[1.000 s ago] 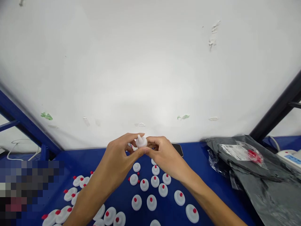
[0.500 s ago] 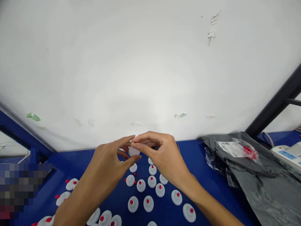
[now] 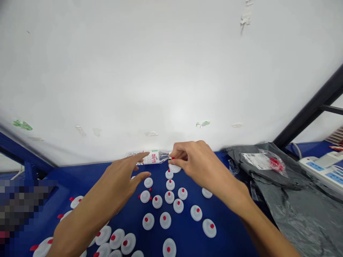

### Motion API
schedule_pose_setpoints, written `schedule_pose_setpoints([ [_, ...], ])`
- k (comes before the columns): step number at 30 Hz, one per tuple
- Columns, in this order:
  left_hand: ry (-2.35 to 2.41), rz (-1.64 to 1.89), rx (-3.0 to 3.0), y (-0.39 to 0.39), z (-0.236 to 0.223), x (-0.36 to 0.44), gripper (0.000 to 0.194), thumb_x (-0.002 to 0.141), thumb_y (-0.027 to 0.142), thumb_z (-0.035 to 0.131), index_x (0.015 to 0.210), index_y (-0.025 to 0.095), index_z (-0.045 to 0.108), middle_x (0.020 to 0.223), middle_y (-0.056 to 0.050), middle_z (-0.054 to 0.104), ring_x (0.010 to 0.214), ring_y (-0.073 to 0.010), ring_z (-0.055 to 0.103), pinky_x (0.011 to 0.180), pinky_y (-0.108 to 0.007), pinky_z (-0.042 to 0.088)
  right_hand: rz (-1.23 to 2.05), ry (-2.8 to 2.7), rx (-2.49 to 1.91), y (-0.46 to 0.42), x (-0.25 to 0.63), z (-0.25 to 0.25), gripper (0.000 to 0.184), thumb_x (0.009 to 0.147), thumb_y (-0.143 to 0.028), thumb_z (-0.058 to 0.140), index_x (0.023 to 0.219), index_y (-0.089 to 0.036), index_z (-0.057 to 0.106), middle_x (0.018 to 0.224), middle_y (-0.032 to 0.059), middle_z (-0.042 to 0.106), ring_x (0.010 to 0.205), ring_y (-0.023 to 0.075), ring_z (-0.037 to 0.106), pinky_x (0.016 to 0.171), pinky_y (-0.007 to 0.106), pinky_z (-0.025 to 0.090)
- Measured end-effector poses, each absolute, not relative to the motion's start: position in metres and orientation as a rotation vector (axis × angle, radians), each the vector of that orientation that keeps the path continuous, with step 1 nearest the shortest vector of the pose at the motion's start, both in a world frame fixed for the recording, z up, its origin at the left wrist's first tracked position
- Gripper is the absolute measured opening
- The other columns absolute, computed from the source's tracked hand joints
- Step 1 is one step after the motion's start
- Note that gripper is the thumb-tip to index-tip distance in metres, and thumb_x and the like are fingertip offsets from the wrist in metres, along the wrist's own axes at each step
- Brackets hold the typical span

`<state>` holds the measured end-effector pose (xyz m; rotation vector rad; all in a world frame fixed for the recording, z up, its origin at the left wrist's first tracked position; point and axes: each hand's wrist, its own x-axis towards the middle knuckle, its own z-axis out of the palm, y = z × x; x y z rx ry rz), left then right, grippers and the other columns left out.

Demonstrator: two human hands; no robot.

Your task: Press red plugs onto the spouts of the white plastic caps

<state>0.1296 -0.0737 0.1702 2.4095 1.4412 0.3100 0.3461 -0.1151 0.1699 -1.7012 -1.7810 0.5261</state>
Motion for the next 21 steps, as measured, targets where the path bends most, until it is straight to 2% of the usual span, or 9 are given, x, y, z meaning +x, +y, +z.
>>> schedule_pose_setpoints([
  [3, 1.483, -0.016, 2.489, -0.072, 0.161, 0.124, 0.039, 0.097, 0.018, 0.053, 0.135, 0.021, 0.062, 0.117, -0.015, 0.074, 0.113, -0.0349, 0.068, 0.086, -0.044, 0.052, 0.588, -1.962, -1.914, -0.104, 0.371, 0.157, 0.007, 0.081, -0.021, 0.071, 0.074, -0.023, 0.072, 0.074, 0.0013, 0.075, 0.064, 0.018, 0.067, 0.057, 0.027, 0.045],
  [6, 1.47, -0.233, 2.534, -0.07, 0.154, 0.125, 0.033, 0.095, 0.014, 0.053, 0.124, 0.018, 0.067, 0.109, -0.015, 0.074, 0.106, -0.0338, 0.07, 0.085, -0.043, 0.051, 0.681, -2.051, -2.018, -0.09, 0.389, 0.137, 0.007, 0.074, -0.015, 0.071, 0.071, -0.021, 0.071, 0.07, 0.0001, 0.074, 0.063, 0.0167, 0.065, 0.056, 0.026, 0.042],
  [11, 1.468, -0.364, 2.521, -0.071, 0.146, 0.135, 0.03, 0.086, 0.005, 0.057, 0.111, 0.014, 0.071, 0.11, -0.017, 0.074, 0.102, -0.0349, 0.071, 0.079, -0.04, 0.052, 0.722, -2.043, -2.105, -0.075, 0.405, 0.11, 0.009, 0.068, -0.012, 0.072, 0.065, -0.018, 0.068, 0.066, 0.0011, 0.071, 0.061, 0.0157, 0.063, 0.055, 0.025, 0.041],
  [16, 1.426, -0.464, 2.529, -0.072, 0.144, 0.143, 0.027, 0.082, 0.0, 0.057, 0.103, 0.01, 0.071, 0.1, -0.02, 0.075, 0.101, -0.0361, 0.072, 0.075, -0.038, 0.051, 0.802, -2.052, -2.209, -0.073, 0.406, 0.097, 0.014, 0.062, -0.006, 0.074, 0.062, -0.018, 0.067, 0.062, 0.0008, 0.068, 0.056, 0.014, 0.059, 0.05, 0.024, 0.036],
  [21, 1.42, -0.5, 2.524, -0.069, 0.138, 0.147, 0.03, 0.078, -0.003, 0.055, 0.099, 0.012, 0.069, 0.097, -0.018, 0.074, 0.101, -0.0347, 0.073, 0.075, -0.036, 0.051, 0.81, -2.048, -2.286, -0.072, 0.404, 0.09, 0.016, 0.059, -0.004, 0.077, 0.061, -0.018, 0.068, 0.058, 0.0004, 0.066, 0.055, 0.015, 0.06, 0.049, 0.024, 0.035],
])
